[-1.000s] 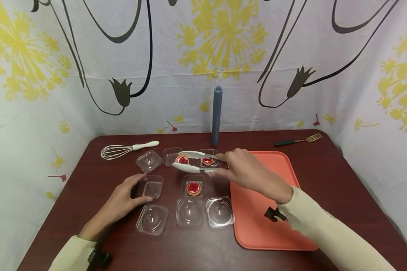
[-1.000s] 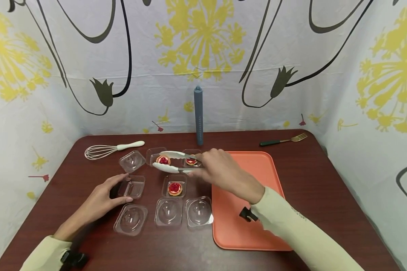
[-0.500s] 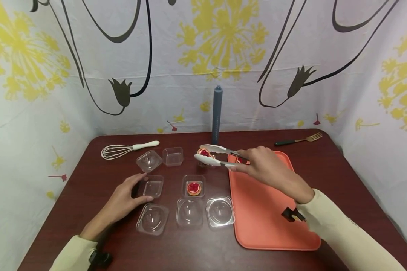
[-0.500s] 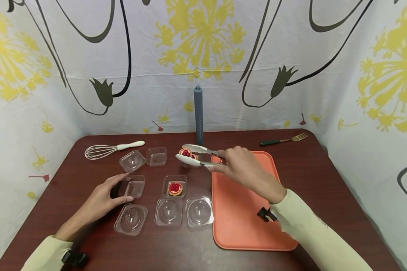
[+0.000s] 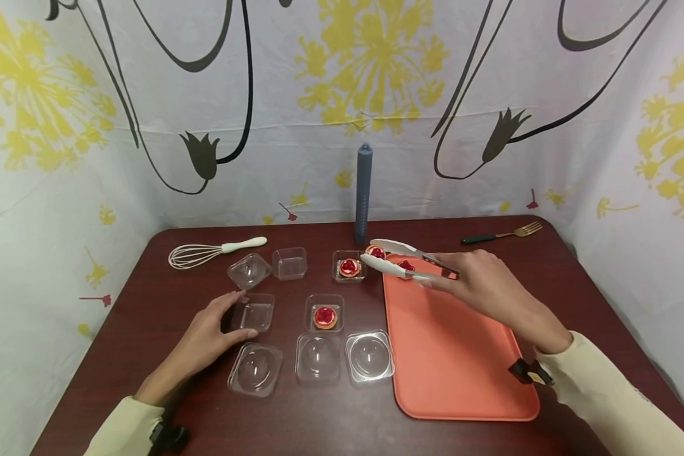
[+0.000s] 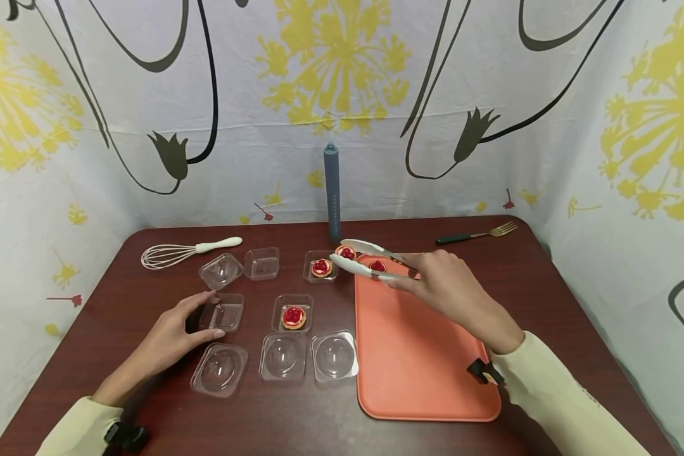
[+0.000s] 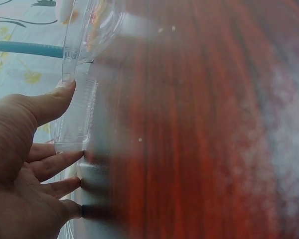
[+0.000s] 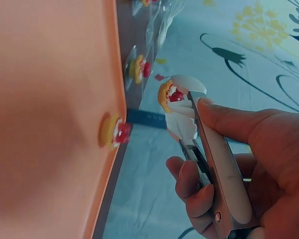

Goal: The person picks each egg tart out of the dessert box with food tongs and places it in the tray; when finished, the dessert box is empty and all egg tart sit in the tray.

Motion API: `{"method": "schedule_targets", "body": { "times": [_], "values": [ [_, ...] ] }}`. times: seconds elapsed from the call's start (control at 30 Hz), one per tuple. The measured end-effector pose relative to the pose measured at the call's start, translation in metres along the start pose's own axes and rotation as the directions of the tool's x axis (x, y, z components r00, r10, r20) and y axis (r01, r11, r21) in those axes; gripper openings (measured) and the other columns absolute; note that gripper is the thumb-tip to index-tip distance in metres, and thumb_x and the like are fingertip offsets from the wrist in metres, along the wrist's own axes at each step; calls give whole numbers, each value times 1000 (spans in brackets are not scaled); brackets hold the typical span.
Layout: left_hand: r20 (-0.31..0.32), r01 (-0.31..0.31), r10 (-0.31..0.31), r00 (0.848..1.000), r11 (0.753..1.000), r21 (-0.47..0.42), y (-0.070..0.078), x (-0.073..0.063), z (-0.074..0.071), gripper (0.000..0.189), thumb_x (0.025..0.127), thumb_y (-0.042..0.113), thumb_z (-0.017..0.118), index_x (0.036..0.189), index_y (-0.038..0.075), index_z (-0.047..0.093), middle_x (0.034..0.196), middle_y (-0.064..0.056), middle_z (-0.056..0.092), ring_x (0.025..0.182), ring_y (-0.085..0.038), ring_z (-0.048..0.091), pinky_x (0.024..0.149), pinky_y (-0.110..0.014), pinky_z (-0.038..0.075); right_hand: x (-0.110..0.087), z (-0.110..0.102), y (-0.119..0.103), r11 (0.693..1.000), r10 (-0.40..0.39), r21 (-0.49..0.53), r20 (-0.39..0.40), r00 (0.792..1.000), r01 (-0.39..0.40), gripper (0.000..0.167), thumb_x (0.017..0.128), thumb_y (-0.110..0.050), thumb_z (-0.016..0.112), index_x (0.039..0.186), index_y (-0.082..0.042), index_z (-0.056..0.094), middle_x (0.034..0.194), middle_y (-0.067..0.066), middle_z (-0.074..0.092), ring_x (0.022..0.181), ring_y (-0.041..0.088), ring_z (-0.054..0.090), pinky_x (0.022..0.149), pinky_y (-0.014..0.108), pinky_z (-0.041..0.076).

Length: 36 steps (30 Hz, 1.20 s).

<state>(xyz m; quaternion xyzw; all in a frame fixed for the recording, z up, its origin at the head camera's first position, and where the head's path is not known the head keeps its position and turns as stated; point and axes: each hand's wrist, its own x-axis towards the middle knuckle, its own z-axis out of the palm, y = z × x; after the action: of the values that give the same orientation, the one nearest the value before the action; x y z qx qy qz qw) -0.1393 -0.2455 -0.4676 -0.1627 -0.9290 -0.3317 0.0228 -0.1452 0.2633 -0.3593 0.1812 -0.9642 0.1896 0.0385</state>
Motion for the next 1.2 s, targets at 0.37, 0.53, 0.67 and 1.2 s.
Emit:
{"method": "schedule_targets", "body": {
  "times": [0.37, 0.53, 0.67, 1.2],
  "values": [
    [4, 11, -11, 1000, 1000, -5, 0, 0, 0, 80, 89, 21, 95, 154, -4, 57, 146, -25, 65, 147, -50, 51, 118, -68, 42, -28, 3, 29, 1000, -8, 4, -118, 993, 9, 36, 94, -31, 91, 123, -14, 82, 63, -12, 50, 57, 6, 40, 54, 27, 34],
    [8, 8, -8, 1000, 1000, -8, 1, 1, 1, 80, 89, 22, 95, 155, -4, 57, 146, -25, 65, 147, -49, 51, 118, -68, 43, -43, 4, 44, 1000, -11, -12, -179, 984, 9, 39, 90, -29, 94, 122, -10, 82, 65, -14, 52, 59, 5, 42, 54, 27, 34],
    [2, -3, 3, 1000, 1000, -4, 2, 1, 2, 80, 89, 23, 95, 154, -4, 57, 147, -27, 64, 146, -51, 51, 117, -69, 43, -54, 6, 56, 1000, -11, -31, -219, 976, 4, 51, 87, -26, 95, 128, 0, 80, 64, -14, 50, 60, 5, 40, 56, 27, 34],
    [-6, -6, 6, 1000, 1000, -3, 0, 1, 0, 81, 89, 24, 96, 154, -4, 58, 149, -28, 63, 146, -51, 51, 117, -68, 44, -80, 21, 91, 996, 58, -52, -237, 970, -72, 54, 88, -23, 95, 131, 4, 78, 68, -6, 66, 66, 13, 50, 61, 32, 40]
  ]
}}
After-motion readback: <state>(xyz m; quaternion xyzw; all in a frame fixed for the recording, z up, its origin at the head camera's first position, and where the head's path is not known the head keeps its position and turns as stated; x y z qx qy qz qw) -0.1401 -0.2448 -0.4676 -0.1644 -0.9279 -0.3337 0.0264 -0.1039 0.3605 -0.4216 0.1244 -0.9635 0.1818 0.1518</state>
